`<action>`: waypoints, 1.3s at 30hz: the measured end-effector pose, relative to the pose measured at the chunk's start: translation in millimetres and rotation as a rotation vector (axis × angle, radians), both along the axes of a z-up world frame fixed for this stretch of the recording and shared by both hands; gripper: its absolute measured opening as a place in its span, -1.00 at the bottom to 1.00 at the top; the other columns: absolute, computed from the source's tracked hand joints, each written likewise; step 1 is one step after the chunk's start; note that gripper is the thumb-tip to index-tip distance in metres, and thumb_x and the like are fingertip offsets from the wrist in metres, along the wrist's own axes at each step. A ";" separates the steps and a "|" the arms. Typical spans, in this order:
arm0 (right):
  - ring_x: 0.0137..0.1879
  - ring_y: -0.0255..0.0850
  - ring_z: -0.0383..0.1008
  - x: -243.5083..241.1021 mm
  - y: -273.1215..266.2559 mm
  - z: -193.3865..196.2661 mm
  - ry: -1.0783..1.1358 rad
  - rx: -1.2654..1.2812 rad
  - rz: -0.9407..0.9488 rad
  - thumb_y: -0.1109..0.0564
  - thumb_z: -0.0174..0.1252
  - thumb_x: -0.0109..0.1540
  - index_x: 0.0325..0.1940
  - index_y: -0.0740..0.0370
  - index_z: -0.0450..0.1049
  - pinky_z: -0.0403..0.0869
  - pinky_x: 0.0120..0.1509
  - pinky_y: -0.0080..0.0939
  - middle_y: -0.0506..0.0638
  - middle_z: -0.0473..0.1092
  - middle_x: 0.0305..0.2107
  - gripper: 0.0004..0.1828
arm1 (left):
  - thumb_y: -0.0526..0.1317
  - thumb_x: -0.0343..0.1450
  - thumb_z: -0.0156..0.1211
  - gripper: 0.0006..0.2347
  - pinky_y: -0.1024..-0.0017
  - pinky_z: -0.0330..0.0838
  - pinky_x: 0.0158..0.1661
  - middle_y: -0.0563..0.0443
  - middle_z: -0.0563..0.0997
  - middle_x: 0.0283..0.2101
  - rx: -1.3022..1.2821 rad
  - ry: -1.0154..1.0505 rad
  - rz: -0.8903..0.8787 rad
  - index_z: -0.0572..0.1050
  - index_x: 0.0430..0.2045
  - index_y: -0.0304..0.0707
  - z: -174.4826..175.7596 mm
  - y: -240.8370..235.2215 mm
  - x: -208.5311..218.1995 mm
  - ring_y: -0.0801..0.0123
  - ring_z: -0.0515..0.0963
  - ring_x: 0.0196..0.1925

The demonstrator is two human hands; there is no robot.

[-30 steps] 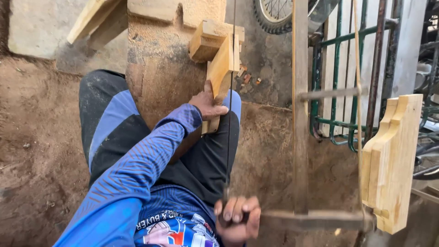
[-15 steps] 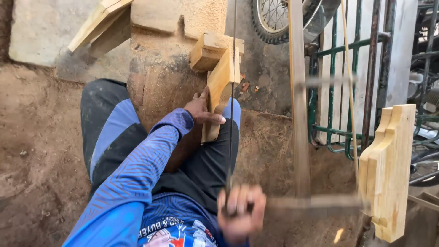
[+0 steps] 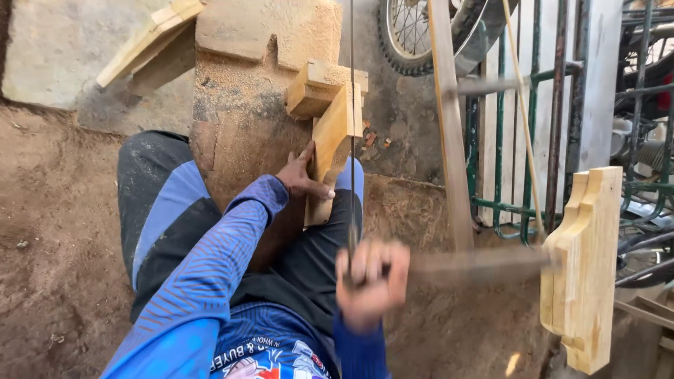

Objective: The person sits on the ground and uses a bow saw to cut a small piece of wood held between their legs. They repeatedly pull the saw back and forth to cut through the wood.

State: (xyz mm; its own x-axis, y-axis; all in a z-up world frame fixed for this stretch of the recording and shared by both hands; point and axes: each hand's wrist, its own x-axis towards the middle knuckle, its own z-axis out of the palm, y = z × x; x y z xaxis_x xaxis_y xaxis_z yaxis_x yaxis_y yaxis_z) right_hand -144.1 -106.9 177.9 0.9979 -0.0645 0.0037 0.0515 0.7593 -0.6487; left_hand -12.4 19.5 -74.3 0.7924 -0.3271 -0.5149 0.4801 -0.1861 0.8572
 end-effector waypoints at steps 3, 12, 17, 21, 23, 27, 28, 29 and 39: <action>-0.54 -0.30 0.08 -76.1 -17.3 11.2 0.138 0.007 -0.088 -0.03 -0.01 0.42 -0.31 0.12 0.16 0.21 -0.43 -0.16 -0.12 0.11 -0.63 -0.70 | 0.22 -0.19 0.62 0.43 0.12 -0.29 0.48 -0.68 -0.03 0.48 -0.087 -0.073 0.033 -0.25 0.49 -0.46 -3.0 0.5 0.1 -0.34 -0.25 0.59; -0.51 -0.27 0.04 90.7 23.8 -47.9 0.212 -0.044 -0.215 -0.12 0.02 0.32 -0.38 0.05 0.18 0.23 -0.40 -0.09 -0.16 0.03 -0.64 -0.69 | 0.24 -0.26 0.60 0.45 0.12 -0.18 0.48 -0.71 -0.08 0.45 -0.023 -0.062 0.072 -0.20 0.50 -0.42 -6.5 0.8 0.8 -0.35 -0.15 0.56; -0.45 -0.30 0.13 -30.2 -7.5 -7.2 0.064 -0.001 -0.062 -0.10 -0.03 0.47 -0.21 0.12 0.28 0.29 -0.32 -0.13 -0.15 0.12 -0.57 -0.70 | 0.21 -0.22 0.60 0.41 -0.05 -0.41 0.43 -0.53 -0.01 0.53 -0.041 -0.073 0.002 -0.22 0.48 -0.42 -10.8 -4.2 -3.4 -0.47 -0.36 0.54; -0.53 -0.26 0.10 -86.3 -21.6 -12.1 0.203 -0.037 -0.197 -0.16 -0.04 0.36 -0.28 0.11 0.26 0.34 -0.39 -0.03 -0.13 0.11 -0.66 -0.67 | 0.23 -0.23 0.61 0.43 0.11 -0.17 0.47 -0.76 -0.06 0.43 -0.070 -0.104 0.074 -0.23 0.48 -0.44 -10.9 -2.3 -4.9 -0.39 -0.12 0.54; -0.54 -0.31 0.06 -43.1 -14.2 -25.6 0.105 -0.006 -0.098 -0.05 -0.07 0.47 -0.31 0.08 0.19 0.25 -0.46 -0.18 -0.13 0.08 -0.63 -0.68 | 0.18 -0.14 0.67 0.40 0.05 -0.29 0.45 -0.70 -0.01 0.47 -0.051 -0.133 0.033 -0.23 0.50 -0.48 -28.1 -6.3 -2.4 -0.46 -0.27 0.57; -0.53 -0.32 0.06 95.8 15.3 -69.2 0.034 -0.009 -0.083 -0.11 0.02 0.44 -0.37 0.04 0.18 0.19 -0.44 -0.18 -0.16 0.04 -0.62 -0.64 | 0.17 -0.22 0.65 0.42 0.16 -0.05 0.45 -0.75 0.01 0.38 -0.037 -0.145 0.091 -0.19 0.51 -0.45 -23.9 -7.7 -5.2 -0.39 0.04 0.48; -0.52 -0.30 0.12 106.4 19.7 -64.0 0.110 -0.039 -0.139 -0.12 0.02 0.40 -0.36 0.03 0.22 0.25 -0.42 -0.12 -0.17 0.06 -0.62 -0.68 | 0.17 -0.24 0.65 0.42 0.15 -0.03 0.44 -0.71 0.04 0.38 -0.013 -0.118 0.097 -0.16 0.50 -0.44 -11.7 -4.9 -6.5 -0.36 0.06 0.47; -0.50 -0.29 0.18 120.7 23.7 -59.7 0.173 -0.069 -0.204 -0.14 0.02 0.36 -0.34 0.02 0.26 0.32 -0.40 -0.07 -0.17 0.09 -0.63 -0.71 | 0.16 -0.27 0.65 0.41 0.15 0.00 0.42 -0.66 0.07 0.38 0.007 -0.102 0.097 -0.13 0.50 -0.42 -0.6 -3.0 -1.0 -0.34 0.08 0.47; -0.50 -0.30 0.04 -75.2 -20.6 33.8 0.165 0.113 -0.076 -0.08 -0.05 0.46 -0.33 0.08 0.15 0.16 -0.36 -0.12 -0.14 0.09 -0.62 -0.66 | 0.16 -0.26 0.68 0.43 0.19 0.01 0.42 -0.70 0.03 0.37 -0.005 -0.073 0.084 -0.15 0.48 -0.44 0.7 -0.4 -1.5 -0.33 0.08 0.47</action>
State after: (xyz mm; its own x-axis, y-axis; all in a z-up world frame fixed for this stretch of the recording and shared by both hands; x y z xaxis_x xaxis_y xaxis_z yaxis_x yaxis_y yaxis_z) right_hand -219.3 -127.5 211.6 0.9766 -0.1300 -0.1712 0.0110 0.8255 -0.5643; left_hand -13.9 19.0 -73.6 0.8526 -0.2605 -0.4529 0.4298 -0.1433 0.8915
